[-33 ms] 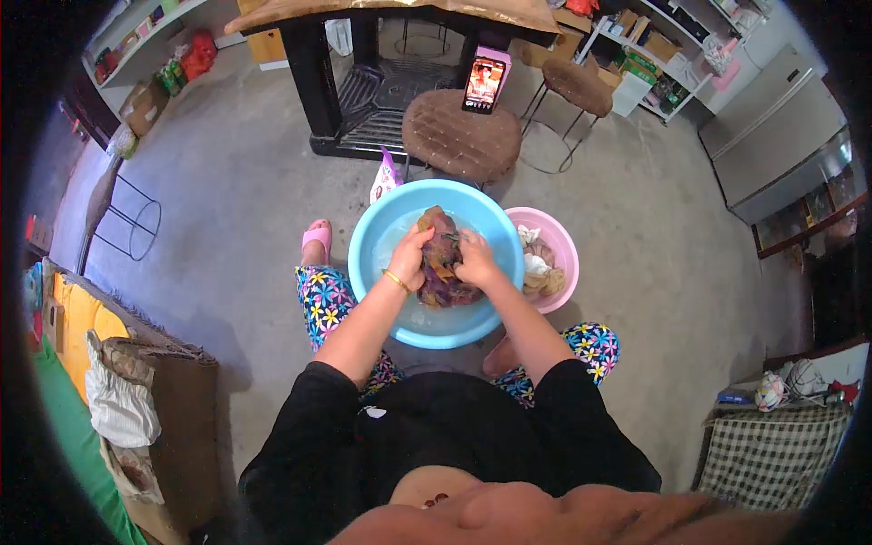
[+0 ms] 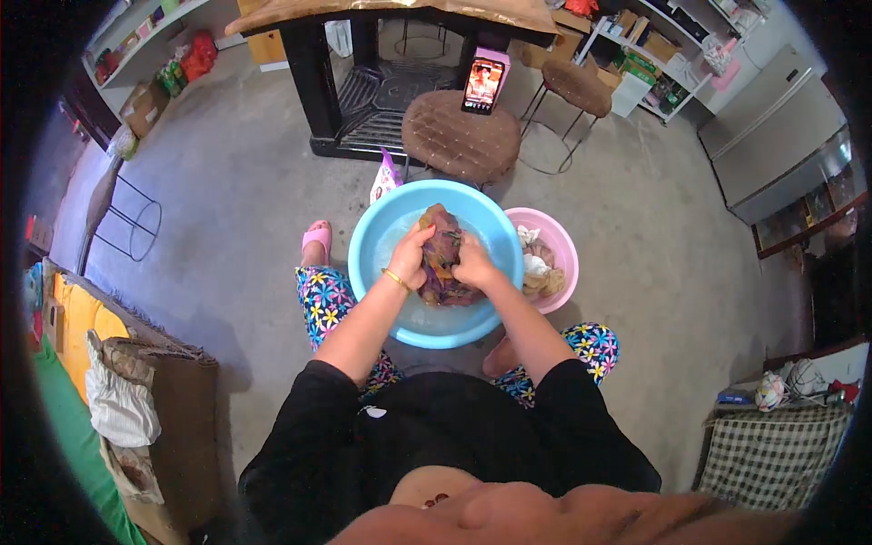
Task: The person hand-washes clothes in a basin of water, wrings them out, pours laundry detergent powder from a bag into the water, and washes another garment before wringing it out.
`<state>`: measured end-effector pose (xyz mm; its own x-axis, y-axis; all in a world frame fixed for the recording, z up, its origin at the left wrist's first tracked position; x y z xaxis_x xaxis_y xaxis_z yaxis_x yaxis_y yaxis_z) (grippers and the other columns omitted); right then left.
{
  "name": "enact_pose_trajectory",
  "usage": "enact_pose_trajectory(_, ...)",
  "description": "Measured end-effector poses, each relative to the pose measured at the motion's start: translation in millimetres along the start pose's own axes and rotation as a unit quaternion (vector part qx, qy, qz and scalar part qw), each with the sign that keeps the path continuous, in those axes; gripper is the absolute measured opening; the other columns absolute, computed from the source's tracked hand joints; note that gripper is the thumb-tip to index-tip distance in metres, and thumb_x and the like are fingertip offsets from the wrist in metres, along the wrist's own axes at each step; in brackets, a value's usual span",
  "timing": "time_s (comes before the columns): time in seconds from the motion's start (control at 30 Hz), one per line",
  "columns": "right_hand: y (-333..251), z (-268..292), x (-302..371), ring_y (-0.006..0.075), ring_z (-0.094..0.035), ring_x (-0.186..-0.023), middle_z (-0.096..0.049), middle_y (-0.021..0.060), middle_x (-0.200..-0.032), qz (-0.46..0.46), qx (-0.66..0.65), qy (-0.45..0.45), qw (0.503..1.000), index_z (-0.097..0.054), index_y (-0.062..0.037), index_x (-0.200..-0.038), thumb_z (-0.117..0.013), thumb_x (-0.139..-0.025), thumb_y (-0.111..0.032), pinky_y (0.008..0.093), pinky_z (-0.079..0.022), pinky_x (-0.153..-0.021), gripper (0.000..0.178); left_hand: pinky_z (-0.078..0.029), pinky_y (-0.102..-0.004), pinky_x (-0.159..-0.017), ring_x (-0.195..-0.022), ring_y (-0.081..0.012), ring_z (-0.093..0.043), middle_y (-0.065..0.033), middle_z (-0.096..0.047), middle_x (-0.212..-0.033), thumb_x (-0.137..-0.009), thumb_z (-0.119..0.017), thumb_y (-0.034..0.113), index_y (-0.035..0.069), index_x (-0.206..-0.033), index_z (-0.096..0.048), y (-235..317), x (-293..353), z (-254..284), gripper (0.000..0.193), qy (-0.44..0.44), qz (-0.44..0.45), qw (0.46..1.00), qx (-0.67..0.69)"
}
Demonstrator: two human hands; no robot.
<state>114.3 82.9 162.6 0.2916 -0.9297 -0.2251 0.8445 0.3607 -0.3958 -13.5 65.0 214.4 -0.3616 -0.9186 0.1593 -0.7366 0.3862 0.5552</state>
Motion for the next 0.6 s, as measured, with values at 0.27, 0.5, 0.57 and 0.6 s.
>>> enact_pose_trajectory(0.27, 35.2, -34.8, -3.5, 0.0208, -0.053, -0.099, -0.056, 0.0118, -0.108, -0.145, -0.325, -0.202, 0.912, -0.048, -0.0001, -0.116, -0.059, -0.070, -0.011, 0.0328, -0.041, -0.087, 0.049, -0.042, -0.0390, -0.089, -0.103, -0.0252, -0.051, -0.0128, -0.052, -0.112, -0.089, -0.040, 0.016, 0.006, -0.120, -0.041, 20.4, -1.7, -28.7, 0.032, -0.054, -0.021, 0.995, 0.080)
enact_pose_trajectory(0.5, 1.5, 20.2, -4.8, 0.0206, -0.058, -0.081, -0.061, 0.0122, -0.092, -0.162, -0.593, -0.028, 0.788, -0.055, 0.0026, -0.102, -0.055, -0.070, -0.005, 0.0310, -0.045, -0.075, 0.033, -0.040, -0.0429, -0.091, -0.103, -0.0253, -0.052, -0.0115, -0.051, -0.115, -0.087, -0.039, 0.017, 0.005, -0.116, -0.044, 12.9, -0.3, 33.3, 0.033, 0.145, -0.017, 0.987, -0.070)
enact_pose_trajectory(0.57, -10.8, 31.8, -10.2, 0.0206, -0.057, -0.083, -0.060, 0.0130, -0.092, -0.133, -0.510, 0.045, 0.849, -0.052, 0.0026, -0.101, -0.056, -0.069, -0.005, 0.0312, -0.045, -0.076, 0.033, -0.038, -0.0466, -0.091, -0.102, -0.0263, -0.052, -0.0111, -0.052, -0.115, -0.085, -0.038, 0.024, 0.006, -0.115, -0.047, -12.4, 4.8, 35.7, 0.036, 0.157, 0.112, 0.980, -0.038)
enact_pose_trajectory(0.6, -23.1, 40.0, -7.2, 0.0225, -0.058, -0.084, -0.060, 0.0140, -0.089, -0.133, -0.448, 0.051, 0.883, -0.052, 0.0015, -0.096, -0.055, -0.069, -0.006, 0.0323, -0.045, -0.076, 0.029, -0.036, -0.0488, -0.091, -0.103, -0.0272, -0.051, -0.0110, -0.052, -0.115, -0.084, -0.037, 0.030, 0.007, -0.114, -0.048, -21.2, 9.9, 32.1, 0.040, 0.146, 0.118, 0.982, -0.037)
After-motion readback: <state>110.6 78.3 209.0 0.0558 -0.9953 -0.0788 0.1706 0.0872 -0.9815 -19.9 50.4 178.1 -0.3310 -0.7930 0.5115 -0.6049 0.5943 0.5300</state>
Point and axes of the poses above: each hand's wrist, its own x-axis away from the middle knuckle, its own z-axis out of the back of the hand, y = z × x, the point moved 5 cm from there along -x, towards the middle knuckle
